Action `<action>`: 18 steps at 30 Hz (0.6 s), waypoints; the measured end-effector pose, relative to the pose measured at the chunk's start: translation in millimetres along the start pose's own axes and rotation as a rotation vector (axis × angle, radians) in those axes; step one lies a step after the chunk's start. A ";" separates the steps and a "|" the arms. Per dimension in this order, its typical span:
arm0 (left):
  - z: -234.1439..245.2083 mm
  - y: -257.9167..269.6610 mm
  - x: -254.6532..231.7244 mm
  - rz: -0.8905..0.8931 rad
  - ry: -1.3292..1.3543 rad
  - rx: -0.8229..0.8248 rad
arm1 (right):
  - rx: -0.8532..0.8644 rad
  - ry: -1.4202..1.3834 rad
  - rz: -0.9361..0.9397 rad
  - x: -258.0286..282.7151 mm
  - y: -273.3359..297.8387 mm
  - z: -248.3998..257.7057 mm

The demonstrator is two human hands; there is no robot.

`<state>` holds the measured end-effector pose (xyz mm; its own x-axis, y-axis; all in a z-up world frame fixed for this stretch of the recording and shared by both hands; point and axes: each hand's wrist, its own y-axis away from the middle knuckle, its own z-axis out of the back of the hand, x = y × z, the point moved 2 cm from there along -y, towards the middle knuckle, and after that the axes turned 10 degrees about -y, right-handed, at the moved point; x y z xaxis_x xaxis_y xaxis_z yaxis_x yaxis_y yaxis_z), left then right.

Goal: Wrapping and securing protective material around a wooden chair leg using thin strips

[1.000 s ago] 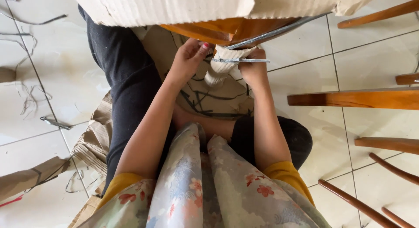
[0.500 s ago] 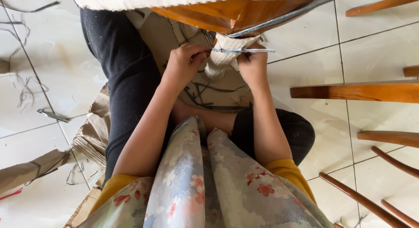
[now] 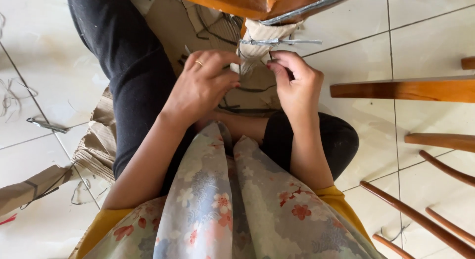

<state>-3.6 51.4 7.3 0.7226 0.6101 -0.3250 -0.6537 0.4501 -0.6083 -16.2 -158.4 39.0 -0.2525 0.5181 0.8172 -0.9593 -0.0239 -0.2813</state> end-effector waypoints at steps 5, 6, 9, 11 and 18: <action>-18.0 -10.4 -7.7 -0.042 0.184 -0.086 | 0.120 0.089 -0.122 -4.9 13.3 -10.1; -23.2 -11.5 -6.3 -0.028 0.231 -0.099 | 0.169 0.113 -0.142 -4.5 13.9 -13.0; -50.0 -2.3 4.7 0.009 0.229 -0.109 | 0.120 0.171 0.049 -29.2 24.6 -39.8; -52.3 -5.3 5.4 0.013 0.208 -0.109 | 0.066 0.133 0.101 -27.1 11.5 -48.0; -48.9 -15.4 8.7 0.107 0.106 -0.008 | -0.057 -0.006 0.181 -39.3 3.0 -63.9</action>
<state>23.8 17.9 -21.6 0.6689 0.5819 -0.4625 -0.7266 0.3806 -0.5720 -1.0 -124.2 -26.1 -0.4212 0.5045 0.7537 -0.8896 -0.0676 -0.4518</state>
